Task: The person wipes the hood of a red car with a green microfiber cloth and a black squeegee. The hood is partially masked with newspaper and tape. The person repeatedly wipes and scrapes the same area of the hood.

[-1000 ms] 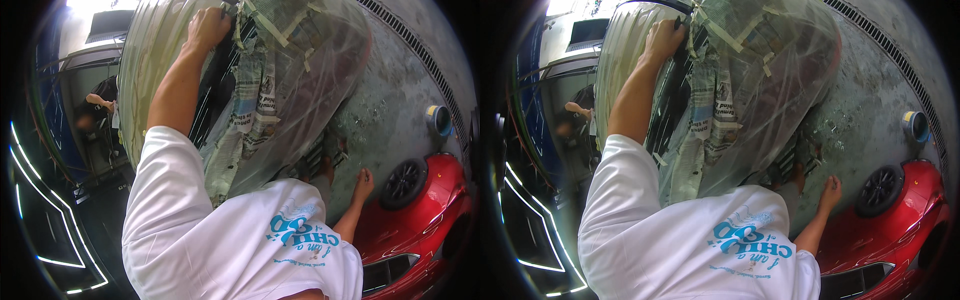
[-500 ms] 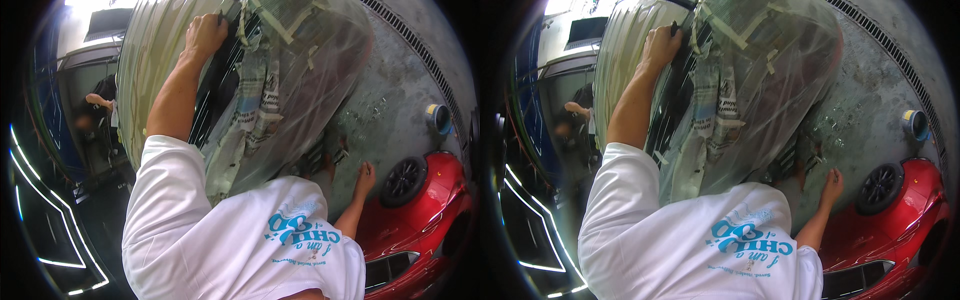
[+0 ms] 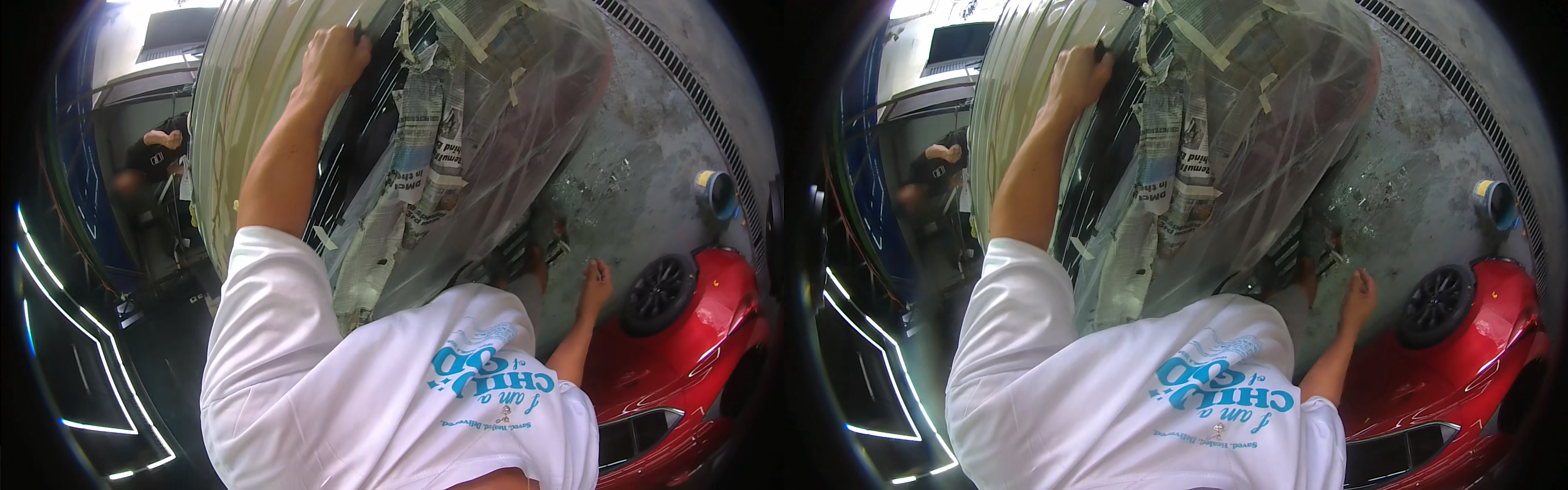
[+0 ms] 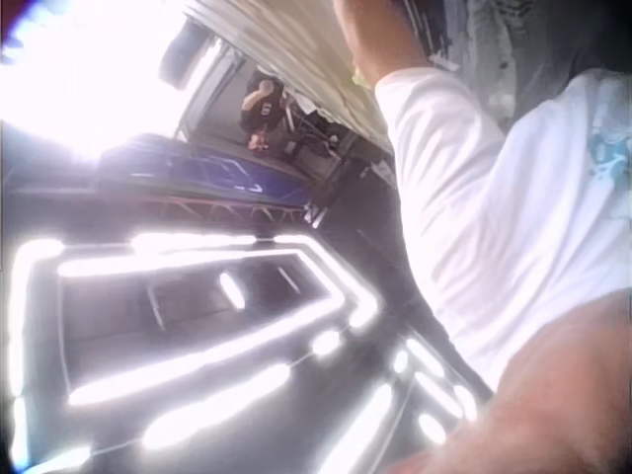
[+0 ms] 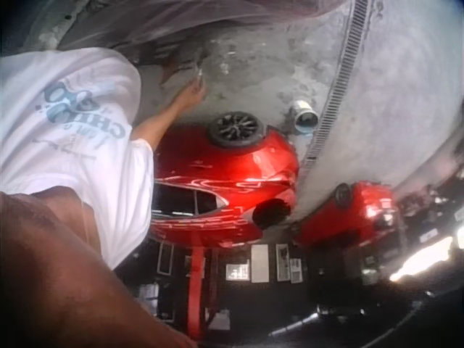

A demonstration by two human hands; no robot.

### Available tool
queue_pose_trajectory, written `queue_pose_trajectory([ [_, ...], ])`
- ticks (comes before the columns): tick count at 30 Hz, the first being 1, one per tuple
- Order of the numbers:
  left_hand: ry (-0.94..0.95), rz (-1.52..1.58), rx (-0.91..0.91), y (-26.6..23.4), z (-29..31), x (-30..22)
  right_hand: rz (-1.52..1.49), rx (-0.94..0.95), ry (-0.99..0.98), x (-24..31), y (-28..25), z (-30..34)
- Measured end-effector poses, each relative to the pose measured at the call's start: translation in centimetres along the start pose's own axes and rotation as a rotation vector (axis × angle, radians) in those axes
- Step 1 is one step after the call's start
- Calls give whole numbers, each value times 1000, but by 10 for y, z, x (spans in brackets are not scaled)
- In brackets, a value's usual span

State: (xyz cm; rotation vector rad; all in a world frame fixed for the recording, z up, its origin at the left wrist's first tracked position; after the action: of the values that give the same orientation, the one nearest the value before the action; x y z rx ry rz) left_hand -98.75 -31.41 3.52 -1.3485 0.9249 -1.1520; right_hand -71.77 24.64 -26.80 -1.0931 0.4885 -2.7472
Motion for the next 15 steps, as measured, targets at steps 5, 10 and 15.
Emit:
queue_pose_trajectory([
  [5, -69, 34, 17, 1, 18, 4, -11, 12, 0, -8, 5, -4],
  [10, 21, 50, -87, 0, -28, -19, -88, -13, 90, -7, -4, 1],
  [15, -8, -29, 23, 5, -8, 5, -62, -47, 23, -19, -16, 8],
])
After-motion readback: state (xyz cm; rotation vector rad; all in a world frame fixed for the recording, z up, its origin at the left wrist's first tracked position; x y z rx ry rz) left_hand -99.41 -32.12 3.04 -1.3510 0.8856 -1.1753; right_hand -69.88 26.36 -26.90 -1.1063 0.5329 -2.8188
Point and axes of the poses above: each hand's wrist, its own z-axis away from the middle knuckle, its own y-axis out of the palm, x = y × z, the point moved 2 cm from there along -z, towards the middle knuckle, and after that the axes turned 2 degrees about x, right-handed, at the moved point
